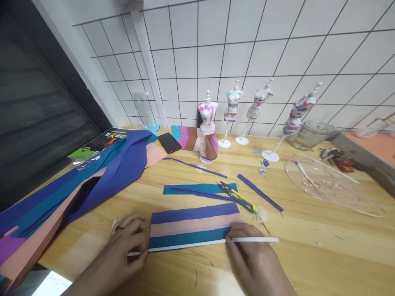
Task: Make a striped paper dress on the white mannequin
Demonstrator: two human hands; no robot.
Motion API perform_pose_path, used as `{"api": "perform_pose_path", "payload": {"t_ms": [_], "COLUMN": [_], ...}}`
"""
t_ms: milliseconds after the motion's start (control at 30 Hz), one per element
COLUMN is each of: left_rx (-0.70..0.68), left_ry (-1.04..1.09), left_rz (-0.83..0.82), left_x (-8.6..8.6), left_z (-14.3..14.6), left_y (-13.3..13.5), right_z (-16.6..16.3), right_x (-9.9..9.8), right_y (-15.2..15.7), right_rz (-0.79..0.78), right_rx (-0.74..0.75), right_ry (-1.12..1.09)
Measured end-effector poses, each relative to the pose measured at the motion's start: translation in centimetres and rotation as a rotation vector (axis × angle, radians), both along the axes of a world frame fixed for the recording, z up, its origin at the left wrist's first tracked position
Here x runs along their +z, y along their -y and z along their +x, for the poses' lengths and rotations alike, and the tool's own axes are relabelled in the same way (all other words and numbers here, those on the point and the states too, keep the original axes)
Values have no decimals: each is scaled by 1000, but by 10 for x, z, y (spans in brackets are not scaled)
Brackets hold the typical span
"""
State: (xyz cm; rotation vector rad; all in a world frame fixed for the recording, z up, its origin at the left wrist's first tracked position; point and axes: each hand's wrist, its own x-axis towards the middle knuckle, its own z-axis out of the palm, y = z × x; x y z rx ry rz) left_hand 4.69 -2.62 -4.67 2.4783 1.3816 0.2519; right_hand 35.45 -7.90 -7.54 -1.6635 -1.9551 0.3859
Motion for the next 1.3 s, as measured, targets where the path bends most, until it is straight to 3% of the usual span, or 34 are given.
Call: {"api": "perform_pose_path", "payload": {"t_ms": [300, 567, 833, 1033, 1300], "left_rx": [-34, -50, -104, -34, -119], "left_ry": [-93, -59, -51, 24, 9], "left_rz": [38, 161, 216, 264, 235], "left_x": [0, -17, -23, -32, -42], "left_z": [-2, -10, -16, -16, -29], "left_y": [-4, -7, -12, -10, -17], "right_z": [0, -11, -13, -13, -13], "right_x": [0, 9, 12, 12, 13], "right_y": [-2, -3, -3, -3, -1], "right_rz": [43, 20, 32, 22, 42], "right_rx": [31, -14, -20, -22, -55], "right_ry": [-87, -141, -72, -41, 15]}}
